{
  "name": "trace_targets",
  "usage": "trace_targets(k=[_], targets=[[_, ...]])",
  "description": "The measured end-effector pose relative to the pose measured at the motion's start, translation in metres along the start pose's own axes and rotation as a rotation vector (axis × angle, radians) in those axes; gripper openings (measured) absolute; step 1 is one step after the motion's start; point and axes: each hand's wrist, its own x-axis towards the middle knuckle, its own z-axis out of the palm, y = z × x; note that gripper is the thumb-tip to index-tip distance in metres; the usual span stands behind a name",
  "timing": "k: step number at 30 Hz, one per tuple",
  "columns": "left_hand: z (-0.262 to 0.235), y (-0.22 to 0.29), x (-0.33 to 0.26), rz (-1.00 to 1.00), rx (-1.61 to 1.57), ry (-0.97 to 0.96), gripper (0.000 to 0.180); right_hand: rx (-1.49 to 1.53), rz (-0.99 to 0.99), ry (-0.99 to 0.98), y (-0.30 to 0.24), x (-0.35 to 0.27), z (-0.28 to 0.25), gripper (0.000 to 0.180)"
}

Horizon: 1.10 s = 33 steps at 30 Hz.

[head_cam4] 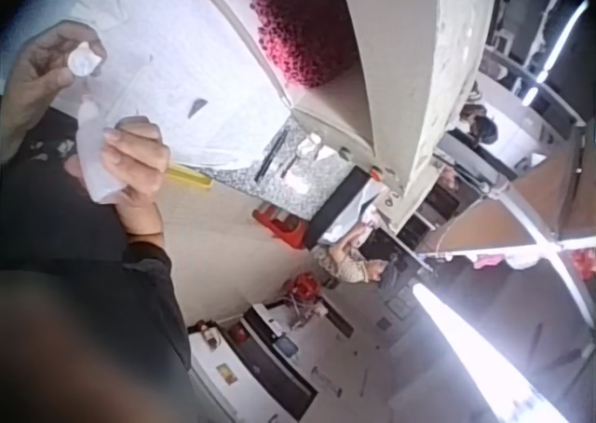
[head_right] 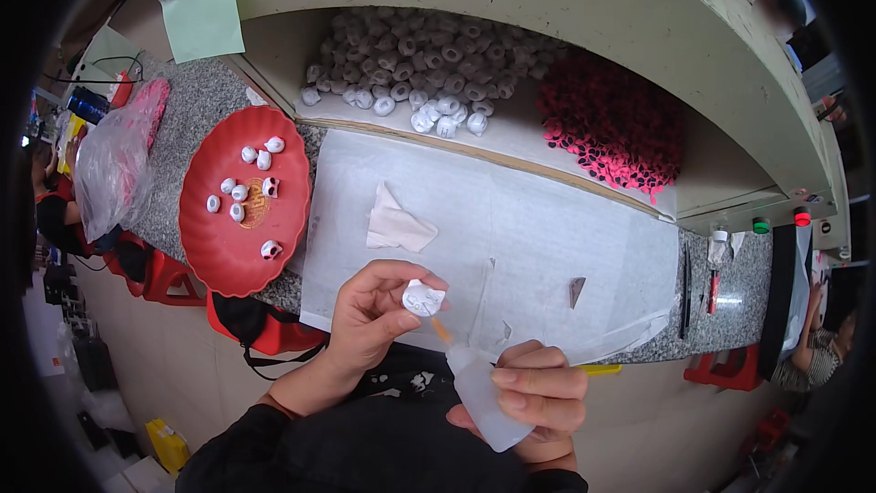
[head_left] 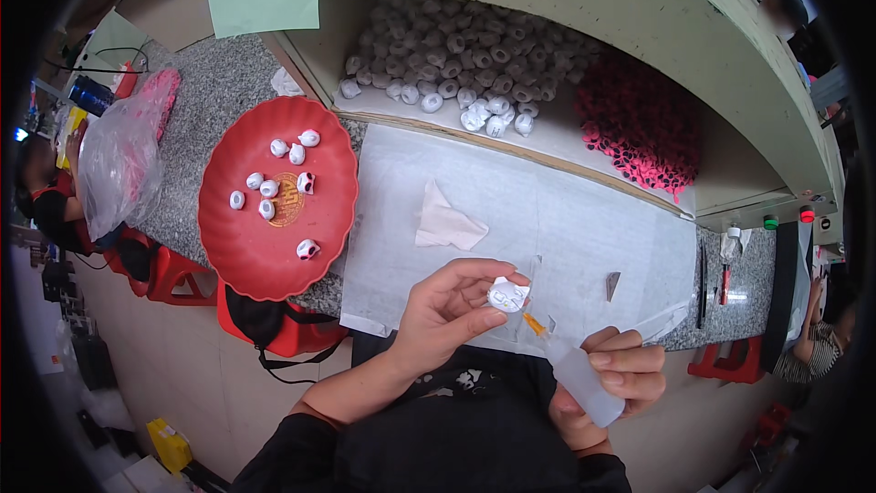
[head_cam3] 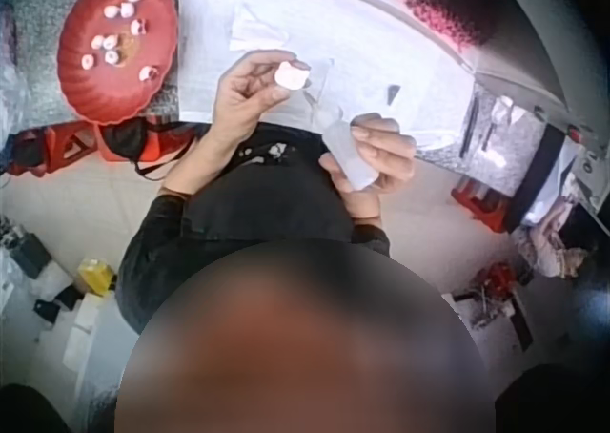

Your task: Applying adhesive from a bottle to small white ceramic components and assembling them on a workbench.

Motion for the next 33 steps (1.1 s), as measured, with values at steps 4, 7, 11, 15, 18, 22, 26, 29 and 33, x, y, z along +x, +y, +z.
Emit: trace_targets(k=[4, 7, 11, 15, 18, 22, 26, 29, 33], targets=[[-0.001, -0.002, 0.000, 0.007, 0.005, 0.005, 0.034, 0.047, 0.018, -0.018, -0.001, -0.002, -0.002, 0.044], [-0.001, -0.002, 0.000, 0.018, 0.009, 0.008, 0.034, 0.059, 0.006, -0.012, -0.001, -0.001, -0.001, 0.044], [-0.001, -0.001, 0.000, 0.009, 0.004, 0.005, 0.035, 0.037, -0.008, 0.019, -0.001, 0.000, 0.001, 0.044], [-0.001, -0.002, -0.001, 0.011, 0.013, -0.009, 0.035, 0.044, -0.006, 0.046, 0.000, 0.000, 0.002, 0.044], [-0.001, -0.002, -0.002, 0.026, 0.040, -0.023, 0.035, 0.042, -0.007, 0.017, 0.001, 0.000, 0.002, 0.044], [-0.002, -0.003, -0.002, 0.100, 0.183, -0.059, 0.034, 0.044, 0.002, -0.020, 0.001, 0.000, 0.001, 0.043], [-0.002, -0.002, -0.002, 0.137, 0.286, -0.072, 0.034, 0.053, 0.016, -0.056, -0.001, 0.001, -0.001, 0.042], [-0.003, -0.002, -0.001, 0.143, 0.321, -0.064, 0.034, 0.067, 0.018, -0.065, -0.001, 0.001, -0.001, 0.042], [-0.005, -0.001, 0.000, 0.176, 0.418, -0.063, 0.033, 0.095, 0.008, -0.094, -0.001, 0.005, -0.008, 0.043]])
